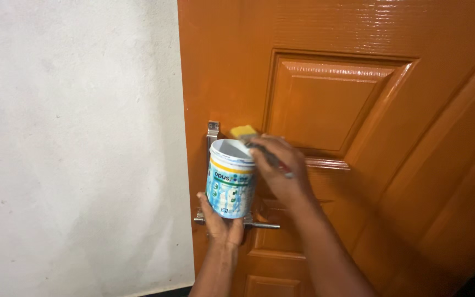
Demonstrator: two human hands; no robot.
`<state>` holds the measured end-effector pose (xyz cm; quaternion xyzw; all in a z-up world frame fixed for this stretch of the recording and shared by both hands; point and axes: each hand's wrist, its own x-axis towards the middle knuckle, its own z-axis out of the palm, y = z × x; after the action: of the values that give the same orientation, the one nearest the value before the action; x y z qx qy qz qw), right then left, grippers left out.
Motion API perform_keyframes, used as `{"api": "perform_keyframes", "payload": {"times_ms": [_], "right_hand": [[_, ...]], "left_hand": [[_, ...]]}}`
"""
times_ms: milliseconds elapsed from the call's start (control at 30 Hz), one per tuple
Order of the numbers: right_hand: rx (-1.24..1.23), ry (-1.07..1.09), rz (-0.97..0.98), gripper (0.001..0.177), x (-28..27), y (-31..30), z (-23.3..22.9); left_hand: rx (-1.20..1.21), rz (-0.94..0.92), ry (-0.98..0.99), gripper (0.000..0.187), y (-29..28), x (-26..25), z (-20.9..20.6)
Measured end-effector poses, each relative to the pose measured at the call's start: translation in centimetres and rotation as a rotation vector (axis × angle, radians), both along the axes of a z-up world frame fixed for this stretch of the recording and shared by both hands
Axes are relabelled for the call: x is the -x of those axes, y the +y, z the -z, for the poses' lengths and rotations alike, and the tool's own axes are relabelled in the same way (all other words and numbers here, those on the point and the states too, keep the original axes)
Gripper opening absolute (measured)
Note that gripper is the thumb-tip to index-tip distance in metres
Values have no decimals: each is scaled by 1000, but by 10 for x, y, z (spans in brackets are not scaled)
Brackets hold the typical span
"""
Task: The person paints a wooden door with a yellow paintbrush, repeatedly dipping it into a small container of paint held in the other hand. The person applies paint to the door's surface and around the handle area.
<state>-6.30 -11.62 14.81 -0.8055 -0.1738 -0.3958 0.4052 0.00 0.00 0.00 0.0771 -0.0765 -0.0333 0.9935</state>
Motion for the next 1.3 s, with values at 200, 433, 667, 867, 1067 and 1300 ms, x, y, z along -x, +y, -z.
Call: {"api": "perform_keyframes", "payload": {"times_ms": [200, 433, 667, 867, 1067, 1300], "right_hand": [[11, -196, 101, 25, -2, -27, 8], [-133, -147, -59, 29, -12, -35, 38], [-319, -50, -49, 37, -20, -52, 38], [-237, -210, -40, 33, 3, -61, 36], [-106, -329, 119, 31, 2, -71, 26], [9, -235, 95, 24, 14, -62, 47]], "left_hand": [[2, 24, 13, 63, -4, 7, -4], [42, 89, -185, 61, -7, 3, 6], [-90, 209, -364, 80, 4, 10, 1], [-7, 170, -248, 88, -1, 20, -1], [88, 123, -268, 91, -5, 11, -8], [7, 80, -256, 91, -18, 13, 0]]}}
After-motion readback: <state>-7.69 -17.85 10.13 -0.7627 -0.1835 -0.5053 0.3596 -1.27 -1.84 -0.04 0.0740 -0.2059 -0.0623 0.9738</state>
